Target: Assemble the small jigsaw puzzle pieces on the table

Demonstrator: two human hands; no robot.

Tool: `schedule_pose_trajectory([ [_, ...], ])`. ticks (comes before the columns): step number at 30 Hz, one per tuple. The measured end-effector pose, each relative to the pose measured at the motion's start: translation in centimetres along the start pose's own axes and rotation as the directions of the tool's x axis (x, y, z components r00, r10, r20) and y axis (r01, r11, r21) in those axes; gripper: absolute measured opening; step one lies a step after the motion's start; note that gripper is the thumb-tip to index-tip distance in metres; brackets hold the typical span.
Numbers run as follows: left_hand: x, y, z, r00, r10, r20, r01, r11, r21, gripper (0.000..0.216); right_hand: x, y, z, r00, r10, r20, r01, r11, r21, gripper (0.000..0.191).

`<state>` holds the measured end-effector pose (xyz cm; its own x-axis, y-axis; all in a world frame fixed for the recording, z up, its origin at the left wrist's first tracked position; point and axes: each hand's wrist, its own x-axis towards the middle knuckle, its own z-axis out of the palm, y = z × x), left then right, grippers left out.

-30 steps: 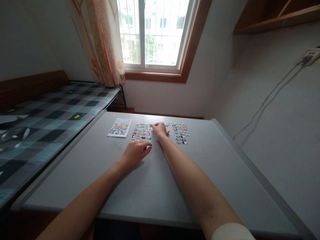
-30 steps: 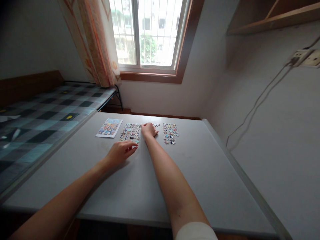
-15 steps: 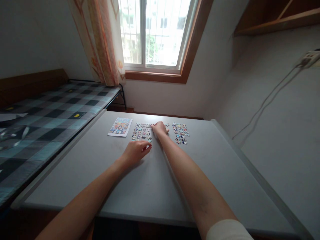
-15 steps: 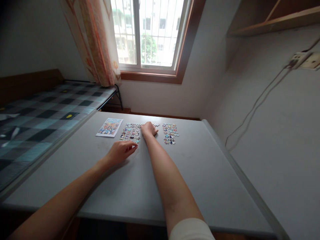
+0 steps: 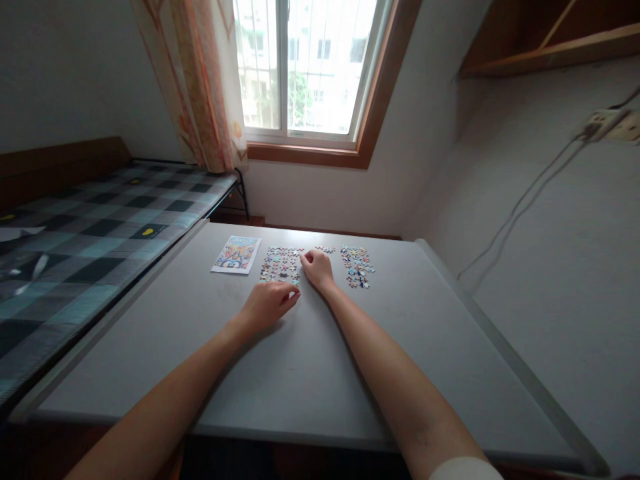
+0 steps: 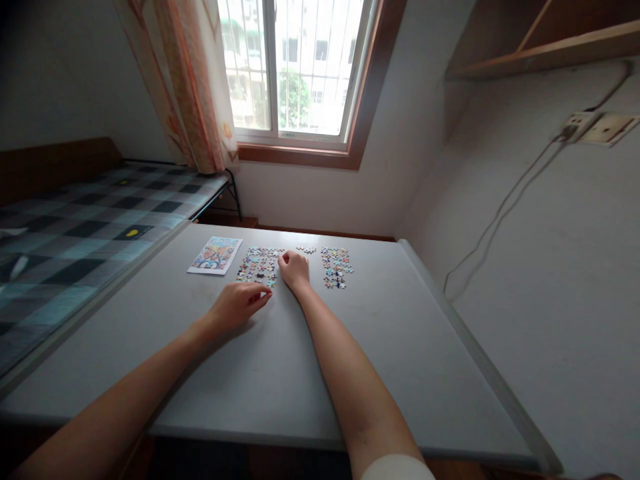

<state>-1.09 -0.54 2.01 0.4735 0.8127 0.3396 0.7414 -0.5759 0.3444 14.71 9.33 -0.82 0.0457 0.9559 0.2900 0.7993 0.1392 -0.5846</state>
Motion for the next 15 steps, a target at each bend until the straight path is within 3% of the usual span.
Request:
schedule_pose_trajectory([
  [3,-0.01,0.03,-0.02,1.0,0.006,0.0,-0.006,1.0,-0.005,0.021,-0.61,0.06,-0.05,0.996,-0.088,-0.001,0.088,0.996,-0.014,0.028],
  [15,-0.08,-0.05,-0.03,1.0,-0.001,0.008,0.001,1.0,0.006,0.022,-0.7,-0.26,-0.08,0.994,-0.105,0.02,0.106,0.992,-0.065,0.028],
])
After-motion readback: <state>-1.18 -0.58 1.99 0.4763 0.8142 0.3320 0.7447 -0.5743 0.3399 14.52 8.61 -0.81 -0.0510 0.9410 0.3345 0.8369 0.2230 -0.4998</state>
